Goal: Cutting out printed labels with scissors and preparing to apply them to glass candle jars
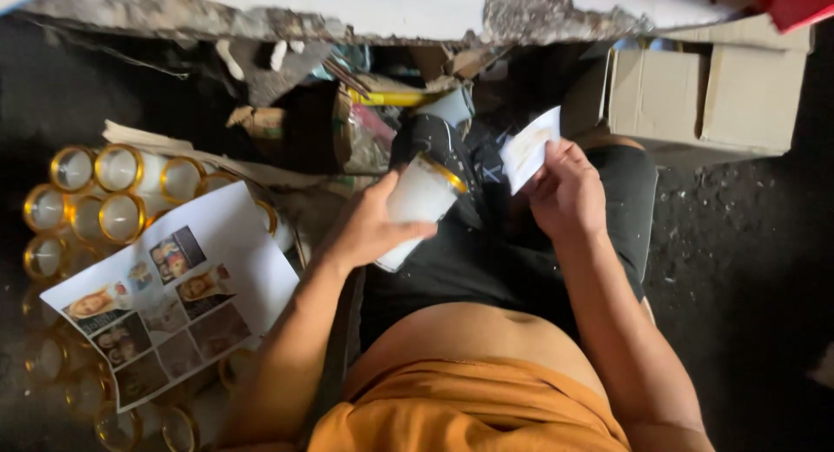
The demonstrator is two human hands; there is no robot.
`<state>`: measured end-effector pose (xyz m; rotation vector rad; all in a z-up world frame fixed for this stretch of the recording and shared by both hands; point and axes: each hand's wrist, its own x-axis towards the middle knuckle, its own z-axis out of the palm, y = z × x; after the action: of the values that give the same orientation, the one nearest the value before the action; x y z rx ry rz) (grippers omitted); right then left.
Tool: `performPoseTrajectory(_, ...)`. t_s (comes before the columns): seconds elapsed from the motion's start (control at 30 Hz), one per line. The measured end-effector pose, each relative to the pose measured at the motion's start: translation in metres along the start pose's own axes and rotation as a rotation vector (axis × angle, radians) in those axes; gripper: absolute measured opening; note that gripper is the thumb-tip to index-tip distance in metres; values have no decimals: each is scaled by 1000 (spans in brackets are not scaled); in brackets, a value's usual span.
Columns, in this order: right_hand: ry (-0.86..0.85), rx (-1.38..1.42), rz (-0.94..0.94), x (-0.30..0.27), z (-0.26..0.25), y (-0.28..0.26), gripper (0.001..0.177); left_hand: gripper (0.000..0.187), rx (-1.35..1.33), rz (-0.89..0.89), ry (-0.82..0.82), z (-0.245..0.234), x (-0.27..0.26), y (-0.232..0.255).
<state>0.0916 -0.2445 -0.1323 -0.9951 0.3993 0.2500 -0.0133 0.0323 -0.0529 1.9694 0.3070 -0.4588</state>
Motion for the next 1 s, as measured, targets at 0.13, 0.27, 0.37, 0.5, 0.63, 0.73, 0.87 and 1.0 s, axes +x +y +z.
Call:
performPoseTrajectory(0.13, -88, -254, 45, -66, 39, 2, 13, 70, -92, -85, -38, 0, -12, 22)
performPoseTrajectory(0.27, -208, -367, 151, -81, 50, 18, 31, 76, -96, -22, -92, -2, -1, 8)
performPoseTrajectory(0.37, -263, -360, 184, -81, 52, 26, 43, 77, -81, 14, -90, -2, 0, -3)
performPoseTrajectory(0.5, -252, -409, 161, -83, 58, 25, 50, 82, -85, 76, -60, -4, -4, -11)
performPoseTrajectory(0.63, -287, -551, 105, -73, 55, 19, 75, 80, -138, 117, -64, -5, -7, -5)
performPoseTrajectory(0.73, -305, -555, 131, -69, 56, 27, 57, 77, -124, 133, -61, -2, -3, -10)
performPoseTrajectory(0.87, -317, -571, 121, -66, 53, 29, 54, 76, -160, 143, -59, -4, -1, -12)
performPoseTrajectory(1.0, -328, -564, 130, -67, 52, 30, 48, 73, -167, 118, -60, -3, -5, -8)
